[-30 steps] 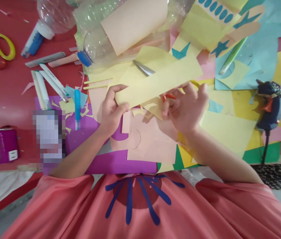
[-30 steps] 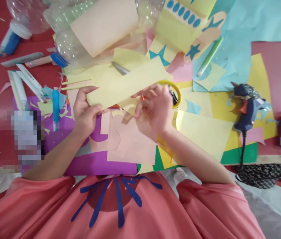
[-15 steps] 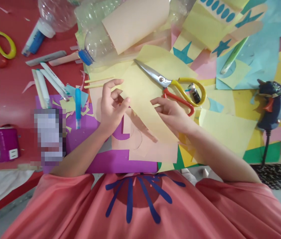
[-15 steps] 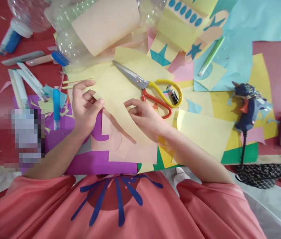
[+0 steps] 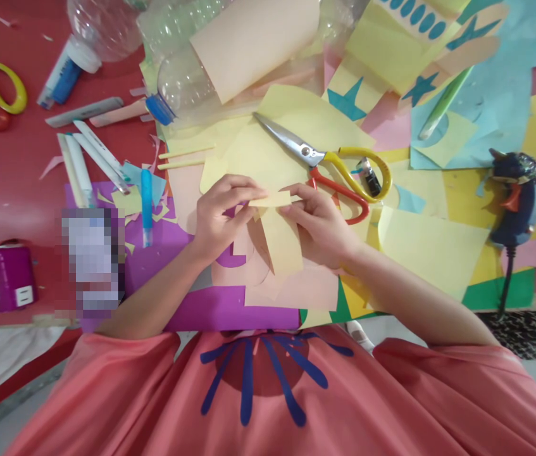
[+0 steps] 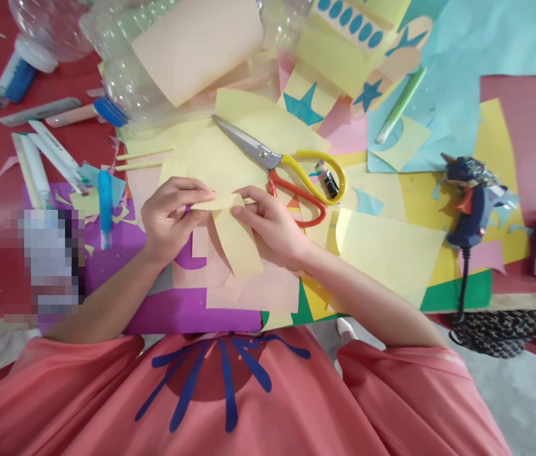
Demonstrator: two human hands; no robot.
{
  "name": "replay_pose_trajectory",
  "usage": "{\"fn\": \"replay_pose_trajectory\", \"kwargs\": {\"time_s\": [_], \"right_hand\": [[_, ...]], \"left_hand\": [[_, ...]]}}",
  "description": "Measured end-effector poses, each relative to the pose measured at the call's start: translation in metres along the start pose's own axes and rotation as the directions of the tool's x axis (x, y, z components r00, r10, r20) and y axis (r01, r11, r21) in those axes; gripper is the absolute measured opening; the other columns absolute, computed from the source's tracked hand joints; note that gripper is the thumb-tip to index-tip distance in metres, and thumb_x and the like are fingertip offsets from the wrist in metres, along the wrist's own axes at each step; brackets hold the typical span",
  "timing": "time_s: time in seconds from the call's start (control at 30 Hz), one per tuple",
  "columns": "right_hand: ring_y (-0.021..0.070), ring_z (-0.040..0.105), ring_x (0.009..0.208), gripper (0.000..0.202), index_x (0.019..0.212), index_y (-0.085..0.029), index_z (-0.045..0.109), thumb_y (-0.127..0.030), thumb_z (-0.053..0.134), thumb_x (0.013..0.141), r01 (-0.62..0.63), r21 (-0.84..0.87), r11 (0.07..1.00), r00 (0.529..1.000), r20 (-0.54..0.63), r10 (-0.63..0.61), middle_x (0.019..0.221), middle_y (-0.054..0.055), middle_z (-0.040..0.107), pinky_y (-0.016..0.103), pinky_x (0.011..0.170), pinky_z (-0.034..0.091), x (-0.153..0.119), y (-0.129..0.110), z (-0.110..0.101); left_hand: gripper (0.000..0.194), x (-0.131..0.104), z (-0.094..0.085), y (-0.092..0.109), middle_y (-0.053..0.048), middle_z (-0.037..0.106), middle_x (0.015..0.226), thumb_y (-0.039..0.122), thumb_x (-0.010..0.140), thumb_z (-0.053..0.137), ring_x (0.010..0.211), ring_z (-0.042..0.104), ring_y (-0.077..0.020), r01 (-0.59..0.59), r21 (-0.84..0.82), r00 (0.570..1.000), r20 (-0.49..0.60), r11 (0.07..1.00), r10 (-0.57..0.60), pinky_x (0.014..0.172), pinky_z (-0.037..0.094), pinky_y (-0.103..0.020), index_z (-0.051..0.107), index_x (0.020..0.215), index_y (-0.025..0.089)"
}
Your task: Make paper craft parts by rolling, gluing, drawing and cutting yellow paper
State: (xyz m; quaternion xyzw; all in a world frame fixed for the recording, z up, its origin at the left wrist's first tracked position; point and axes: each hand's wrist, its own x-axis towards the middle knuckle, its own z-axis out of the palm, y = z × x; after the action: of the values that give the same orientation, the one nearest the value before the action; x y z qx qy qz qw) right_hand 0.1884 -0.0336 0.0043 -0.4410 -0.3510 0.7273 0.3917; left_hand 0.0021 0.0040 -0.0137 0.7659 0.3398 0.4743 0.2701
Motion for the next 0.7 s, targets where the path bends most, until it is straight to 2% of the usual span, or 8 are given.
{"fn": "replay_pose_trajectory", "kwargs": {"time_s": [0.17, 0.4, 0.47, 0.53, 0.6, 0.7], "right_hand": [[0.0087, 0.052, 0.055, 0.022, 0.089, -0.022, 0.055, -0.030, 0.073, 0.079, -0.005, 0.069, 0.998, 1.000, -0.012, 0.006, 0.060, -0.007, 0.054, 0.021, 0.052, 0.039, 0.0005, -0.0026, 0.0024], [0.0113, 0.058, 0.067, 0.018, 0.095, -0.024, 0.056, -0.020, 0.065, 0.080, -0.032, 0.175, 0.984, 0.999, 0.015, 0.029, 0.067, -0.006, 0.055, 0.024, 0.065, 0.048, 0.0001, -0.0022, 0.0029], [0.0110, 0.057, 0.066, 0.011, 0.095, -0.023, 0.058, -0.023, 0.058, 0.084, -0.048, 0.232, 0.971, 0.999, 0.016, 0.045, 0.067, -0.005, 0.053, 0.025, 0.066, 0.049, 0.0007, -0.0020, 0.0021], [0.0105, 0.053, 0.063, 0.013, 0.095, -0.022, 0.060, -0.031, 0.053, 0.088, -0.064, 0.297, 0.953, 0.998, 0.030, 0.058, 0.066, -0.005, 0.051, 0.025, 0.064, 0.049, 0.0013, -0.0015, 0.0011], [0.0098, 0.052, 0.062, 0.016, 0.096, -0.021, 0.061, -0.034, 0.059, 0.088, -0.042, 0.282, 0.958, 0.999, 0.038, 0.033, 0.066, -0.005, 0.049, 0.025, 0.064, 0.048, 0.0018, -0.0001, 0.0002], [0.0087, 0.053, 0.067, 0.023, 0.099, -0.021, 0.061, -0.024, 0.072, 0.080, 0.040, 0.169, 0.985, 0.999, 0.009, -0.042, 0.069, -0.006, 0.050, 0.023, 0.067, 0.046, 0.0022, 0.0032, -0.0006]], "left_hand": [[0.027, -0.0015, -0.0008, 0.0006, 0.000, 0.072, 0.102, 0.012, 0.090, 0.059, 0.096, 0.069, -0.0110, -0.035, 0.048, 0.997, 0.064, 0.998, 0.032, 0.081, 0.056, -0.023, 0.073, 0.105, 0.030], [0.029, -0.0021, 0.0003, 0.0008, -0.001, 0.073, 0.103, 0.008, 0.089, 0.060, 0.098, 0.069, -0.0106, -0.031, 0.094, 0.997, 0.078, 0.995, 0.023, 0.084, 0.055, -0.022, 0.072, 0.107, 0.028], [0.029, -0.0025, 0.0002, -0.0003, -0.001, 0.072, 0.103, 0.009, 0.089, 0.060, 0.098, 0.069, -0.0107, -0.025, 0.113, 0.997, 0.074, 0.993, 0.017, 0.085, 0.055, -0.023, 0.072, 0.107, 0.028], [0.028, -0.0027, 0.0002, -0.0013, -0.001, 0.072, 0.104, 0.010, 0.090, 0.058, 0.097, 0.069, -0.0106, -0.029, 0.135, 0.997, 0.070, 0.990, 0.019, 0.084, 0.055, -0.023, 0.072, 0.107, 0.028], [0.028, -0.0027, 0.0000, -0.0013, -0.001, 0.071, 0.104, 0.011, 0.092, 0.056, 0.097, 0.068, -0.0110, -0.039, 0.153, 0.997, 0.072, 0.987, 0.029, 0.084, 0.056, -0.024, 0.072, 0.107, 0.028], [0.028, -0.0027, -0.0005, 0.0012, -0.002, 0.071, 0.106, 0.014, 0.094, 0.051, 0.098, 0.068, -0.0124, -0.027, 0.139, 0.997, 0.075, 0.990, 0.017, 0.084, 0.056, -0.026, 0.072, 0.106, 0.027]]}}
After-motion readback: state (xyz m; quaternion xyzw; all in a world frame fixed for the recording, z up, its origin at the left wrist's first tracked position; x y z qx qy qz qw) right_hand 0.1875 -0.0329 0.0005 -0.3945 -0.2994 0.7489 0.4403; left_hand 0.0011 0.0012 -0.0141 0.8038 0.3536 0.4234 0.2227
